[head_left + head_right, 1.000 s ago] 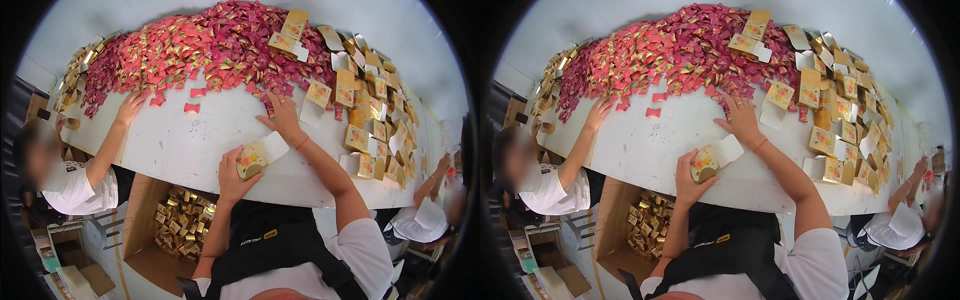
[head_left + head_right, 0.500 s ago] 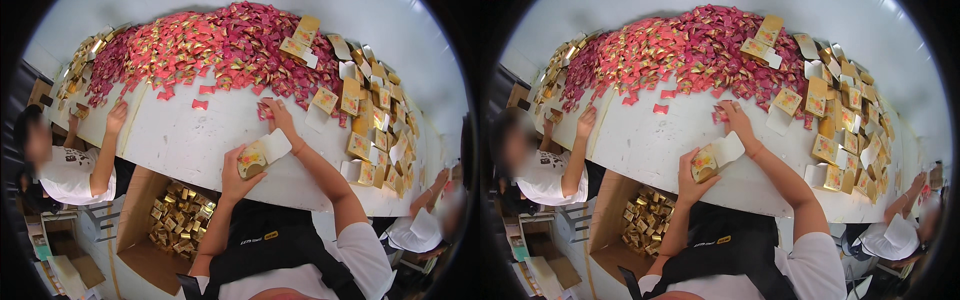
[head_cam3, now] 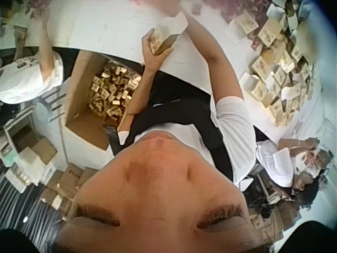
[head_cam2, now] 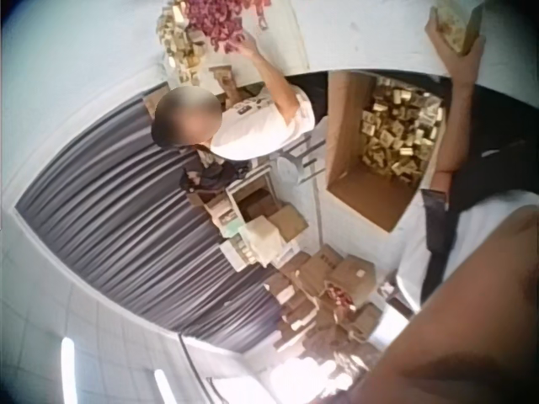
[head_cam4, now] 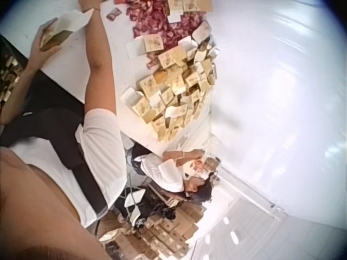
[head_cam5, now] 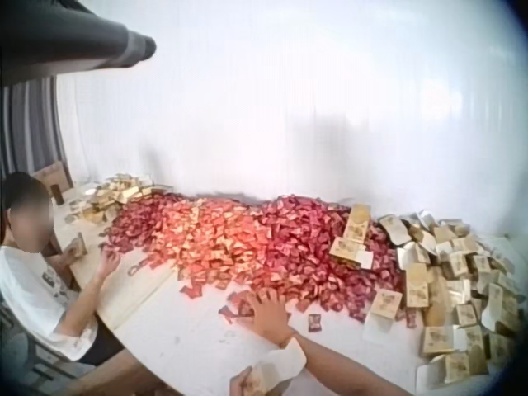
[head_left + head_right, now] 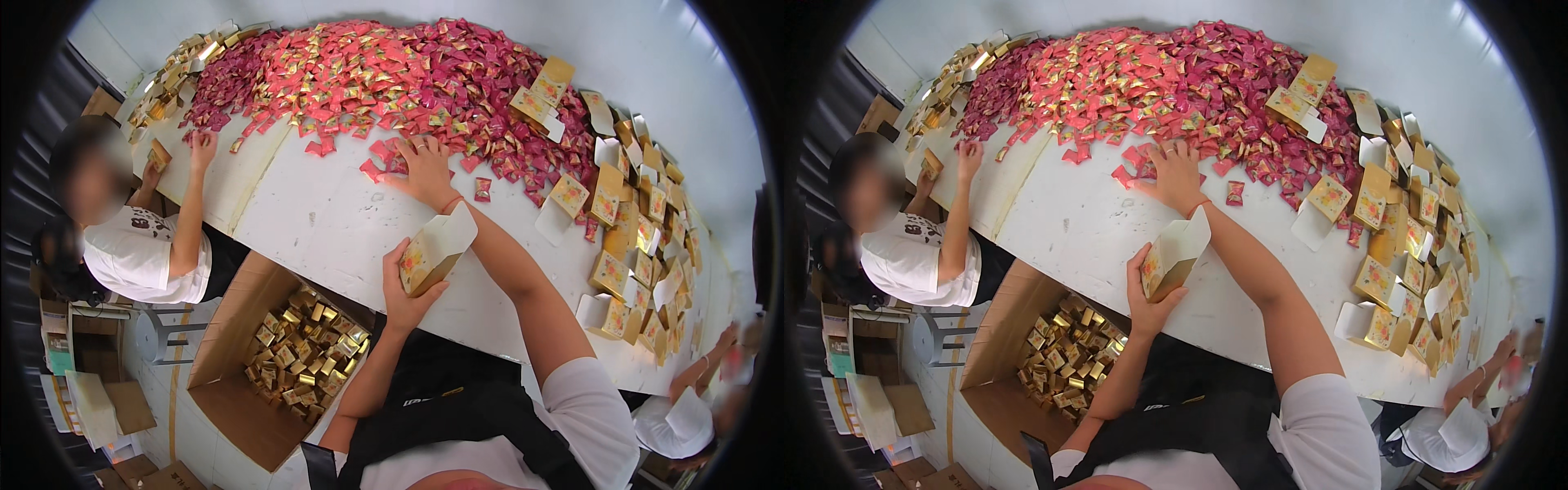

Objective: The person repeatedly picks up small pink-wrapped candies from a pile on a table, places them into small gold boxes, closes the boxes, and drops them into a cardboard box below. The process is repeated continuously.

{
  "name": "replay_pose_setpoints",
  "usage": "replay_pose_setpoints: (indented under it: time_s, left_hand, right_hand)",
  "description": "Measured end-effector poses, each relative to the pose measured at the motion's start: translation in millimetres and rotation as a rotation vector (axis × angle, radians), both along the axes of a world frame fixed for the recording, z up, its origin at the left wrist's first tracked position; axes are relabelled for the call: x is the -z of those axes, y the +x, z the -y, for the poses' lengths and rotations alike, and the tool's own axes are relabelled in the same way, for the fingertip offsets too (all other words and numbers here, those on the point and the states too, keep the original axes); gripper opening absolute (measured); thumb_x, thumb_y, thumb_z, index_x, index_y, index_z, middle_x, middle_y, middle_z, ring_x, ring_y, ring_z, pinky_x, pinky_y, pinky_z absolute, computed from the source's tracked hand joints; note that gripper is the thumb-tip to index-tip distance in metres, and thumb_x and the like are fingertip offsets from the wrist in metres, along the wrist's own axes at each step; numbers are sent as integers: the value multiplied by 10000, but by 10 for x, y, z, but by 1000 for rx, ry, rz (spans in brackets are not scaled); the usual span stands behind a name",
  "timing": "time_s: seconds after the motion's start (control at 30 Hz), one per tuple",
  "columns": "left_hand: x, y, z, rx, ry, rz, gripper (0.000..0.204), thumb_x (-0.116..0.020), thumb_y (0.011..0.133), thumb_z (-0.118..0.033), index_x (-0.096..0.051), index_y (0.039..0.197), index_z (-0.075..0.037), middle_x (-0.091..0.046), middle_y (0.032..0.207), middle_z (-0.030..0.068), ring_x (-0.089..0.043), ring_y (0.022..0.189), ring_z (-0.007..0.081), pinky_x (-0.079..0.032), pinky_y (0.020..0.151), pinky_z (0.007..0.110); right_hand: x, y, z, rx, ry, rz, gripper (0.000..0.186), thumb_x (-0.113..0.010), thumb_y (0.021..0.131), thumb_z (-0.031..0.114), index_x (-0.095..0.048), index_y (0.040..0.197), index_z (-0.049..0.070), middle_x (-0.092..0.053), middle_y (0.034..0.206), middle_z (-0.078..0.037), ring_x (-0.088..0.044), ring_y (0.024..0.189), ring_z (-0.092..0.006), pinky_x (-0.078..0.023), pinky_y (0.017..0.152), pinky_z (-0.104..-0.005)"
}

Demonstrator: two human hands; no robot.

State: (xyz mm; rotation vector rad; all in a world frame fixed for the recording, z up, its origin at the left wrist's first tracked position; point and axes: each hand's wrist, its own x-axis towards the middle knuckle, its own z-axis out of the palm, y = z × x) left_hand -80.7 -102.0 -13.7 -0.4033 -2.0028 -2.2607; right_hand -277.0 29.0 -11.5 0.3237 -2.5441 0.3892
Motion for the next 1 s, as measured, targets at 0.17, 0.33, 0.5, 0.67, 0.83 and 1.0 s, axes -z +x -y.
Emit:
replay_pose_setpoints:
  time_s: [0.17,0.33,0.5,0.67,0.83,1.0]
  left_hand:
    - [-25,-6,6,-4,-12,-28,885,-857,721,-129,-329,1414,29,-447,1268,128,-481,1198,221,-411,1030,360]
    - [6,18,-5,-19,52,-19,900,-866,719,-153,-329,1417,32,-440,1268,120,-480,1195,226,-409,1028,360]
    - [39,88,41,-240,117,-69,934,-857,733,-273,-311,1427,29,-412,1322,122,-461,1220,229,-395,1034,364]
    - [143,127,28,-475,114,-124,913,-790,788,-424,-285,1412,11,-433,1322,126,-540,1053,215,-461,912,356]
    - [141,113,51,-454,142,-98,884,-770,809,-370,-267,1425,14,-441,1308,115,-504,1088,221,-428,935,364]
    - [123,129,67,-397,160,-24,940,-786,796,-372,-244,1451,28,-365,1407,134,-396,1288,236,-334,1070,376]
  right_hand:
    - [-39,436,-255,-85,-44,145,676,-763,715,549,-621,1258,174,-561,1267,-84,-416,1236,-300,-284,1018,-480]
    - [-286,826,-731,-320,-436,177,913,-865,636,429,-462,1404,142,-511,1339,-112,-424,1267,-326,-302,1072,-470]
    - [-275,1035,-834,-282,-297,377,1150,-905,622,354,-250,1516,45,-368,1496,-184,-369,1368,-324,-298,1137,-422]
    - [-165,849,-652,-223,-333,265,1171,-840,625,572,-273,1507,52,-327,1509,-224,-335,1366,-419,-280,1134,-486]
    - [-219,638,-222,-64,-100,314,1105,-773,690,607,-264,1518,79,-315,1510,-251,-299,1379,-478,-274,1113,-570]
    - [-174,543,158,-28,103,380,931,-715,792,536,-310,1503,92,-272,1527,-276,-235,1410,-499,-230,1126,-597]
